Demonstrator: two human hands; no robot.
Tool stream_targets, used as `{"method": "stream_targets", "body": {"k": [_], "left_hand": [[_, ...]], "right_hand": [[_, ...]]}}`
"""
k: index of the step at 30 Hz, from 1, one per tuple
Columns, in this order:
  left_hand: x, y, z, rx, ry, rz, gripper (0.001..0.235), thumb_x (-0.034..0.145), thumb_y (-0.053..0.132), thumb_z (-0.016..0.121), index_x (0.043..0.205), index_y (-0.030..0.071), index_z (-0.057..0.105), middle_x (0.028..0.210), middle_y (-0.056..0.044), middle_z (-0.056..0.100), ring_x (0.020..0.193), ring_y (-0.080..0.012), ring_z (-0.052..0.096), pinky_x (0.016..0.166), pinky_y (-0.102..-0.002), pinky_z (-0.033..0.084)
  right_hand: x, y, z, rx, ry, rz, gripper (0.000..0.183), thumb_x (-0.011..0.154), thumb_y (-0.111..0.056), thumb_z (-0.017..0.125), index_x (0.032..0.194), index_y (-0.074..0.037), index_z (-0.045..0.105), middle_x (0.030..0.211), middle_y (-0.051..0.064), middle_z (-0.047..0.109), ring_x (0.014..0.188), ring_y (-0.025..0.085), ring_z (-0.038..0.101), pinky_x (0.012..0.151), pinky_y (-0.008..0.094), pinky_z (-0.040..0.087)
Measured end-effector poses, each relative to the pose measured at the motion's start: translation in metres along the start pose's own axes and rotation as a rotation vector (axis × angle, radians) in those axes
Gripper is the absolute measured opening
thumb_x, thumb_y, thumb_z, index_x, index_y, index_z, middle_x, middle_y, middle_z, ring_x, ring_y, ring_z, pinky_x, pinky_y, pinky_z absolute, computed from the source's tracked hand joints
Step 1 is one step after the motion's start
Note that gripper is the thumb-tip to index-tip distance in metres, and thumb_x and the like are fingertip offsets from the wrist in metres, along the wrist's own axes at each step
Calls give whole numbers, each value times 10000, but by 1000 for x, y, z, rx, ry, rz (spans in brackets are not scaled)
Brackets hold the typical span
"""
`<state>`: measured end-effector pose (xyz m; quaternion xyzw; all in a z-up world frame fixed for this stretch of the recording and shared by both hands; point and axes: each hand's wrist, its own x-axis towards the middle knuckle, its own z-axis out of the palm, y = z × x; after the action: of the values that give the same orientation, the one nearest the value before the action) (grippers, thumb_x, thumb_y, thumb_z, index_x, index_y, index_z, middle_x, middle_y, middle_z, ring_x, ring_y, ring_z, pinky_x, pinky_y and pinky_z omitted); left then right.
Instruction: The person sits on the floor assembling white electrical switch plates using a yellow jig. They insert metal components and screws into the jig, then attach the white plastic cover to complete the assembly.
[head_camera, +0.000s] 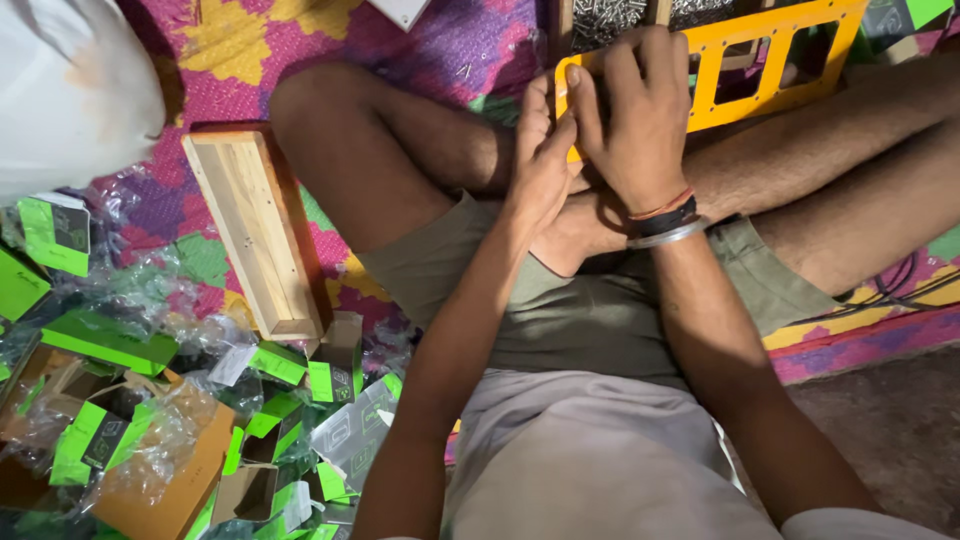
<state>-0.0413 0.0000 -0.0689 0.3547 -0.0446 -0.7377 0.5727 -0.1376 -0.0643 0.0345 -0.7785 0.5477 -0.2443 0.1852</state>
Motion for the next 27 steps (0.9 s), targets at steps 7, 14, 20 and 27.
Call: {"method": "stream_targets", "body": {"k": [7, 14, 20, 27], "left_hand": [[2, -5, -7, 16, -30, 44, 355, 1129, 46, 492, 1471, 93, 415, 1435, -73, 485, 1302, -134, 511, 1102, -317, 473], [4, -6, -7, -38, 3, 1, 361, 1104, 46, 478, 1455, 98, 408, 1365, -77, 515, 1241, -152, 541, 1055, -332, 513], [2, -2, 1, -1, -9, 8, 383, 1115, 53, 491, 1485, 97, 402, 1405, -64, 500, 1244, -135, 530, 1005, -303, 501], [7, -2, 1, 17, -11, 23, 390, 1097, 51, 505, 1471, 93, 403, 1384, -79, 537, 1264, -150, 541, 1046, -305, 499]], "right_hand": [[-3, -1, 3, 104, -30, 50, 109, 996, -18, 711, 1057, 3, 624, 1148, 152, 555, 1076, 350, 500, 942, 451, 431], [0, 0, -6, 157, -21, 53, 175, 996, -92, 772, 1078, -10, 640, 1147, 158, 556, 1086, 356, 523, 946, 448, 442], [0, -6, -4, 13, 16, 41, 172, 1019, -93, 755, 1040, 3, 614, 1146, 181, 529, 1070, 369, 505, 917, 461, 429], [1, -6, -4, 61, -36, 42, 152, 1012, -37, 745, 1108, -6, 631, 1127, 161, 563, 1054, 364, 509, 918, 454, 435]]}}
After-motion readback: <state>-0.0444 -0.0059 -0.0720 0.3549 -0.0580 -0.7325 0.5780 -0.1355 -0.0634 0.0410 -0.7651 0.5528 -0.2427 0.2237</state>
